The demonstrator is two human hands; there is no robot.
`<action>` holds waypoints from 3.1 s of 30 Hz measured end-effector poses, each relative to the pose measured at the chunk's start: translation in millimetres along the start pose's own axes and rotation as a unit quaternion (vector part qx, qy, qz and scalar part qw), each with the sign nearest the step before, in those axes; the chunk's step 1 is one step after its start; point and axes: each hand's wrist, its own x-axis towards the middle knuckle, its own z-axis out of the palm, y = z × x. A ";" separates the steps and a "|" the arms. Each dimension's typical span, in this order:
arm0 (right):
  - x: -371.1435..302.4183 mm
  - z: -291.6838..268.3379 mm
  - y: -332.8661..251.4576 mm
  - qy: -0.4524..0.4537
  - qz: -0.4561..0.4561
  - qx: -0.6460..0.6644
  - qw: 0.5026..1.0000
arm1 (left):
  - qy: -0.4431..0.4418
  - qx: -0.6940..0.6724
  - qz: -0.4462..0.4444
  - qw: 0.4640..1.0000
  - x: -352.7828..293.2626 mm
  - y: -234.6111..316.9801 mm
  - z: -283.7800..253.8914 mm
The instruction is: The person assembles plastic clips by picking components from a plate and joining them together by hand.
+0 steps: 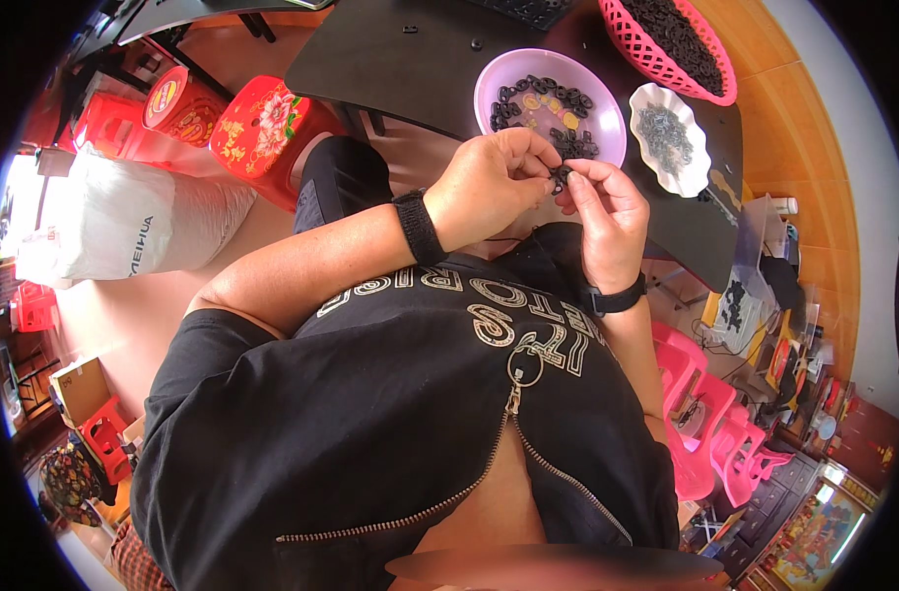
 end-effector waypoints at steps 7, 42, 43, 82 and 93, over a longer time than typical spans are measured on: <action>-1.2 -0.1 3.8 -0.008 0.004 0.007 1.000 | 0.009 -0.046 -0.009 0.999 2.9 -5.0 1.0; -5.1 3.4 13.2 -0.012 -0.221 -0.292 0.930 | 0.001 -0.040 -0.029 0.999 -1.2 1.7 -6.5; -5.1 4.0 12.3 -0.011 -0.221 -0.292 0.930 | 0.003 -0.042 -0.033 0.999 -1.3 1.9 -7.0; -6.0 7.6 8.0 -0.034 -0.221 -0.295 0.929 | -0.013 -0.004 -0.110 0.994 -2.3 2.8 -9.1; -5.5 9.1 2.8 -0.029 -0.226 -0.292 0.929 | -0.022 -0.014 -0.108 0.994 -3.5 3.7 -9.6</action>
